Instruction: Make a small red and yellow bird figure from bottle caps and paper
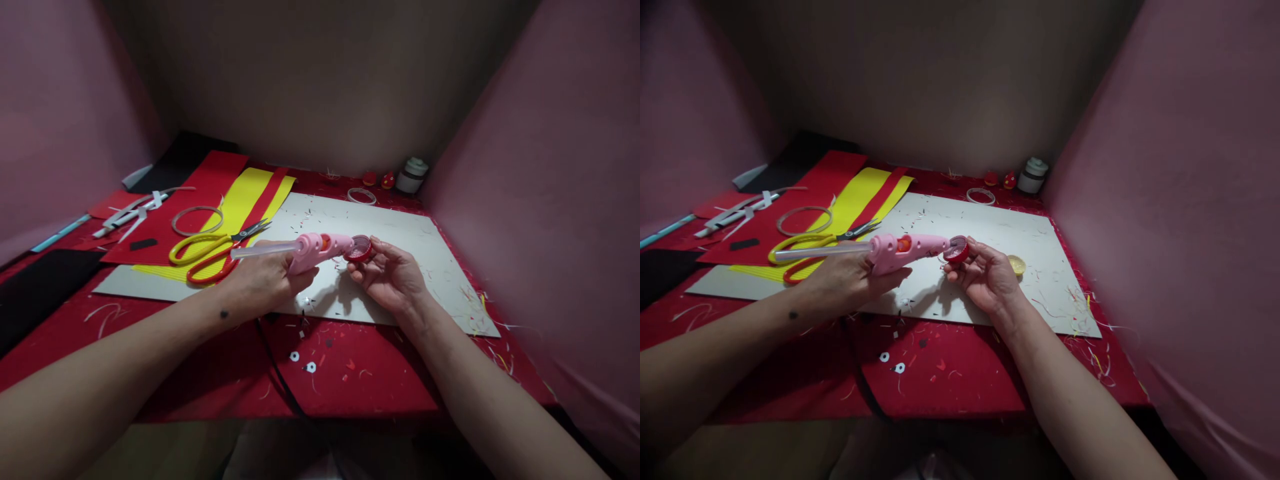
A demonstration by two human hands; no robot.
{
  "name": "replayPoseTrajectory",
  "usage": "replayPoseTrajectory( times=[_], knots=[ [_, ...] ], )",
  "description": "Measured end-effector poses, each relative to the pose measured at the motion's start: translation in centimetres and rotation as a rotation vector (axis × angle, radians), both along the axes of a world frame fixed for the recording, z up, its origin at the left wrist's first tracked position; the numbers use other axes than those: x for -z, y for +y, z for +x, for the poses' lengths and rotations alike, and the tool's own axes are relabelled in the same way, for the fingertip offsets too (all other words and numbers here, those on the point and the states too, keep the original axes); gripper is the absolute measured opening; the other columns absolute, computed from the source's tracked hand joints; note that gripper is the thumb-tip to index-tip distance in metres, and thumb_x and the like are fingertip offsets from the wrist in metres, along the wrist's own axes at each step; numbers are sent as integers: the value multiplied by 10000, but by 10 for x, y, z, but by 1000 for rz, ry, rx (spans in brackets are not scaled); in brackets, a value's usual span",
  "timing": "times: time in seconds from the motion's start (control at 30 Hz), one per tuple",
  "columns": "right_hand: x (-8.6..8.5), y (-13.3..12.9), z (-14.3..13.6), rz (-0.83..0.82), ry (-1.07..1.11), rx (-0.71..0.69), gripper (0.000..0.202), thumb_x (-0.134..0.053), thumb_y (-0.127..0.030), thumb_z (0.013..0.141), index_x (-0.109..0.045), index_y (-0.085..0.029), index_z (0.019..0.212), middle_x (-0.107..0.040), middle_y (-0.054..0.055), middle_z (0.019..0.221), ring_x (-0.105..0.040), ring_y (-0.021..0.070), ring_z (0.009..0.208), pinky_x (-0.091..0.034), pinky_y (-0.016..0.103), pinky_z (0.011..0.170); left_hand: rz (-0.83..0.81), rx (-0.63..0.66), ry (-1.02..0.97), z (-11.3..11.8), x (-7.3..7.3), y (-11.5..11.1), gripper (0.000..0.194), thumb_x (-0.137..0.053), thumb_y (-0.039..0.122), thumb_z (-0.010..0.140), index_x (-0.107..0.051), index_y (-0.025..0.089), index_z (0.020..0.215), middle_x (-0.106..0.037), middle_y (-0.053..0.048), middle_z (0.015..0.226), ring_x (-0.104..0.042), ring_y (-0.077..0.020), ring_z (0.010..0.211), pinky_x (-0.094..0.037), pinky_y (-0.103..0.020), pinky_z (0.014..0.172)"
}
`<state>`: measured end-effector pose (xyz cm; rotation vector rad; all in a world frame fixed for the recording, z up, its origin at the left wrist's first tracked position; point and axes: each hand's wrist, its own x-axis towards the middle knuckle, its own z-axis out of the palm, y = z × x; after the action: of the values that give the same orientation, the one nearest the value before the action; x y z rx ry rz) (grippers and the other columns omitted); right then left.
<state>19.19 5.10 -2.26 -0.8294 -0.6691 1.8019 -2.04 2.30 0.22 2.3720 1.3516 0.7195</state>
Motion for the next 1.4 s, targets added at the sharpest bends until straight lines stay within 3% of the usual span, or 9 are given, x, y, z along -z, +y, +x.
replayPoseTrajectory(
  times=[0.3,0.5,1.0,1.17,1.4],
  knots=[
    [-1,0,-1,-16,-2,25,162,-702,-244,668,-644,-157,792,-661,70,699,-595,188,591,-434,284,511,-22,52,19,-2,0,2,534,-476,255,875,-486,369,1396,-582,5,1365,-568,-246,1177,-427,-405,1038],
    [0,0,0,17,-17,6,149,-697,-252,681,-642,-165,788,-665,72,714,-588,183,595,-427,289,518,-42,103,-18,-2,-1,2,548,-462,220,879,-470,359,1408,-550,11,1409,-509,-230,1271,-396,-391,1084],
    [-3,0,-1,-36,-11,57,86,-663,-204,658,-644,-168,733,-659,71,645,-596,194,580,-442,286,486,-2,78,-53,0,-3,2,538,-480,206,864,-508,347,1382,-567,21,1393,-527,-227,1257,-404,-374,1080],
    [-6,-1,-3,-96,9,120,84,-650,-170,644,-645,-150,725,-668,71,640,-621,193,565,-467,269,469,-3,41,12,0,-4,0,537,-452,239,884,-473,355,1408,-593,5,1352,-566,-241,1194,-426,-416,1051],
    [-6,0,-3,-127,13,151,66,-635,-182,678,-642,-139,726,-670,77,647,-622,193,543,-465,269,454,-31,-4,54,1,-9,-4,521,-463,246,885,-493,377,1388,-592,52,1352,-576,-224,1175,-434,-366,1046]
  ],
)
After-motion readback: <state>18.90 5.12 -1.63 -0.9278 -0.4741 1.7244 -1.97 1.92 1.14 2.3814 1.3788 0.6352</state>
